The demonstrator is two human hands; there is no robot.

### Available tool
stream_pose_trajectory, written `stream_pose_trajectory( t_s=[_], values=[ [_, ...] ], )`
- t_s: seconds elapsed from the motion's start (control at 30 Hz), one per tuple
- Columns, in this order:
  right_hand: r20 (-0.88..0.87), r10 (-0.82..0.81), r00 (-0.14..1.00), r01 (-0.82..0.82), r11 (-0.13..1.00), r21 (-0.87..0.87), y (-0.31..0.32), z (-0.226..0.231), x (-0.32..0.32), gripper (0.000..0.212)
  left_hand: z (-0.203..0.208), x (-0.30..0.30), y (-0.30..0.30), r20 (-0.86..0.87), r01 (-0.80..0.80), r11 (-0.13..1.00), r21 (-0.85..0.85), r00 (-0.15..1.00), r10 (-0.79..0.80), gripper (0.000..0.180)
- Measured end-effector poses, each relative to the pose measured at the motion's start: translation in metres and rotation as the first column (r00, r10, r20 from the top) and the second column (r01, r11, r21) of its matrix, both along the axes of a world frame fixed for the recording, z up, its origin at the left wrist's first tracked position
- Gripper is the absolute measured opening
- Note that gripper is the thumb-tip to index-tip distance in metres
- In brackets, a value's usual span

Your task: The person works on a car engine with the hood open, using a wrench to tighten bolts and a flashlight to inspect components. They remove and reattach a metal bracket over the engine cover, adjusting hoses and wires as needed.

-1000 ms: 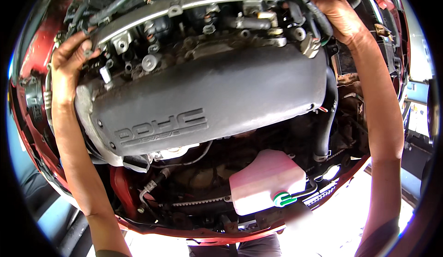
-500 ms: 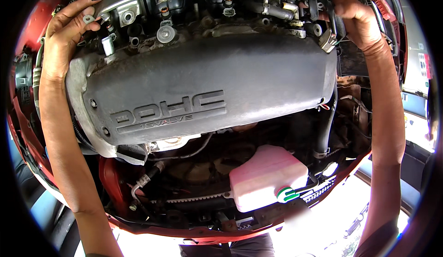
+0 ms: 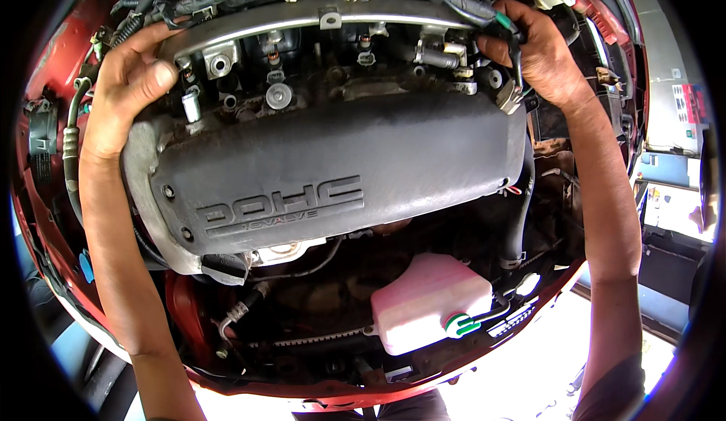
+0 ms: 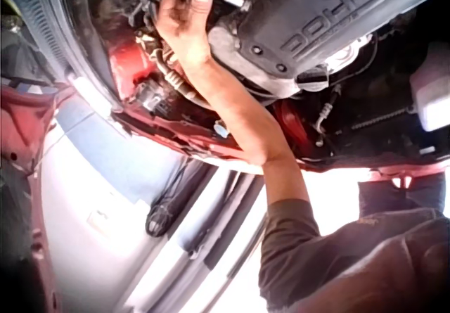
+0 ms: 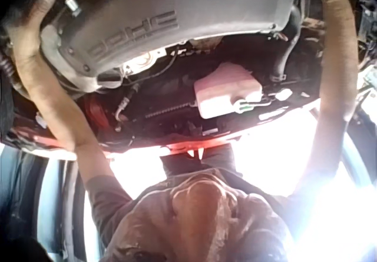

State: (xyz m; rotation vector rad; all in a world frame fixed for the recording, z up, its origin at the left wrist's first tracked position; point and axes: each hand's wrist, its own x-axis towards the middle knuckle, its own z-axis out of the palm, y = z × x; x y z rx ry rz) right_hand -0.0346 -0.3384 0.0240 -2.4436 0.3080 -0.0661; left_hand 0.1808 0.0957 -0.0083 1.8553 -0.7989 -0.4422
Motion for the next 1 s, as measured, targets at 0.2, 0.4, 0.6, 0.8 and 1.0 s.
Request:
stream_pose_trajectory(
  t_s=[0.2, 0.4, 0.6, 0.8, 1.0],
  values=[
    [-0.012, -0.005, 1.0, 0.006, 0.996, 0.094, -0.001, 0.003, 0.0, 0.025, 0.001, -0.009, -0.016, -0.004, -0.007, 1.0, 0.002, 1.0, 0.007, 0.056],
    [0.021, 0.051, 0.998, -0.054, 0.964, 0.259, -0.004, 0.003, -0.002, 0.027, 0.003, -0.008, -0.013, 0.026, -0.044, 0.998, 0.045, 0.999, 0.043, 0.047],
    [0.03, 0.025, 0.999, -0.036, 0.902, 0.431, -0.012, 0.014, -0.013, 0.051, -0.007, -0.005, -0.012, 0.027, -0.025, 0.999, 0.031, 0.999, 0.025, 0.049],
    [-0.137, 0.04, 0.99, -0.05, 0.996, -0.069, 0.014, 0.026, 0.0, 0.04, 0.0, -0.01, -0.009, -0.036, -0.04, 0.999, 0.034, 0.999, 0.041, 0.048],
    [0.058, 0.094, 0.994, -0.088, 0.991, -0.102, -0.002, 0.009, -0.007, 0.029, 0.004, -0.011, -0.015, -0.011, -0.063, 0.992, 0.109, 0.998, 0.065, 0.044]
  ],
)
